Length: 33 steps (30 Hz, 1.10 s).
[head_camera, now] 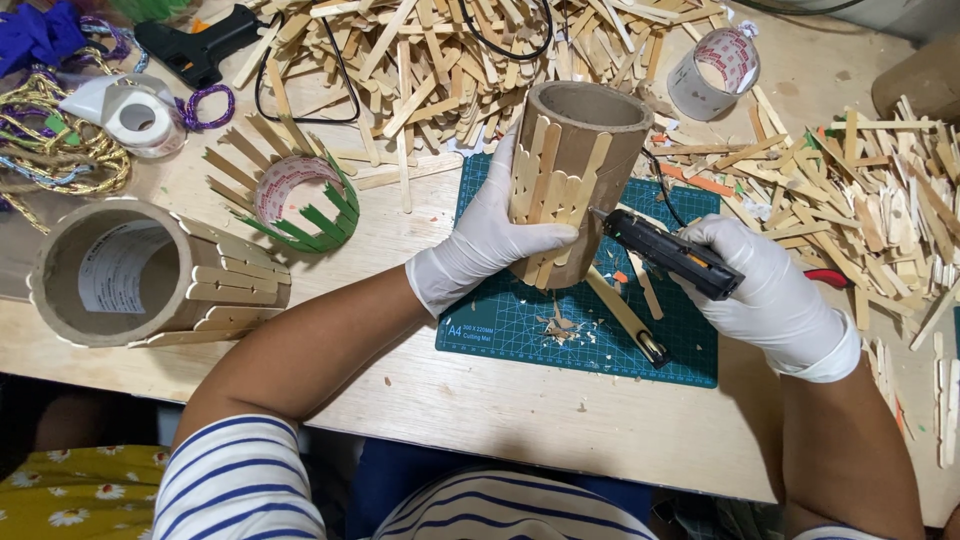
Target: Gluing wooden strips onto a cardboard tube using a hot glue gun.
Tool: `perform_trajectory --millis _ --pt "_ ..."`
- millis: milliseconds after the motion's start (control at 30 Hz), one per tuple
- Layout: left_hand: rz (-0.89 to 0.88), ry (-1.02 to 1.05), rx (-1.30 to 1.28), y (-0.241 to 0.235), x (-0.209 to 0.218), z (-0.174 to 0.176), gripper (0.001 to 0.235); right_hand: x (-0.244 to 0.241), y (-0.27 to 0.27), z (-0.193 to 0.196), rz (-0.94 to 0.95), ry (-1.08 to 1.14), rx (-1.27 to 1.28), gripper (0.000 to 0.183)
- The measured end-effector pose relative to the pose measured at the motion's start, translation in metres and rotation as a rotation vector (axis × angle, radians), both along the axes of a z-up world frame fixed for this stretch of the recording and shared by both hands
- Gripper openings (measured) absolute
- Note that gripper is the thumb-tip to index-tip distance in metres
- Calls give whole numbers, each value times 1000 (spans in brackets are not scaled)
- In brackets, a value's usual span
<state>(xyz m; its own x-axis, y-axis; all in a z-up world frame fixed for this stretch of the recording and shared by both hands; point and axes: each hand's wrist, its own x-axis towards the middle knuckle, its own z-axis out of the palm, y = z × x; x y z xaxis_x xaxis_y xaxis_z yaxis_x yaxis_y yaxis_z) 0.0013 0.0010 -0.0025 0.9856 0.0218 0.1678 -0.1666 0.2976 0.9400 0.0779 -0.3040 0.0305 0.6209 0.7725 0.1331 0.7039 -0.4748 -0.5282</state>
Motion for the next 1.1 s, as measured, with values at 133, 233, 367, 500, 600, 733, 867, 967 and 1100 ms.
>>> perform_trajectory --millis 133,233,367,500,600,733,867,967,1100 --pt "3 -15 12 0 0 0 116 0 0 0 -16 17 -3 20" --pt "5 -10 10 0 0 0 115 0 -1 -1 -9 23 1 20" --pt "-3 -2 2 0 -1 2 117 -1 0 1 -39 28 -22 21" --pt "2 -5 -18 -1 1 -3 118 1 -1 0 -24 16 -27 21" --pt "19 -9 17 -1 1 -1 116 1 -4 -3 -43 -17 -29 28" --pt "-2 -21 -19 -1 1 -2 118 0 -2 0 -46 -12 -25 26" --pt "-6 -28 -13 0 0 -1 120 0 1 2 -40 48 -9 20" --pt "-2 -28 -2 0 1 -1 118 -3 3 6 -61 69 -5 19" --pt "14 13 6 0 -1 5 112 -24 8 25 -130 35 -97 38"
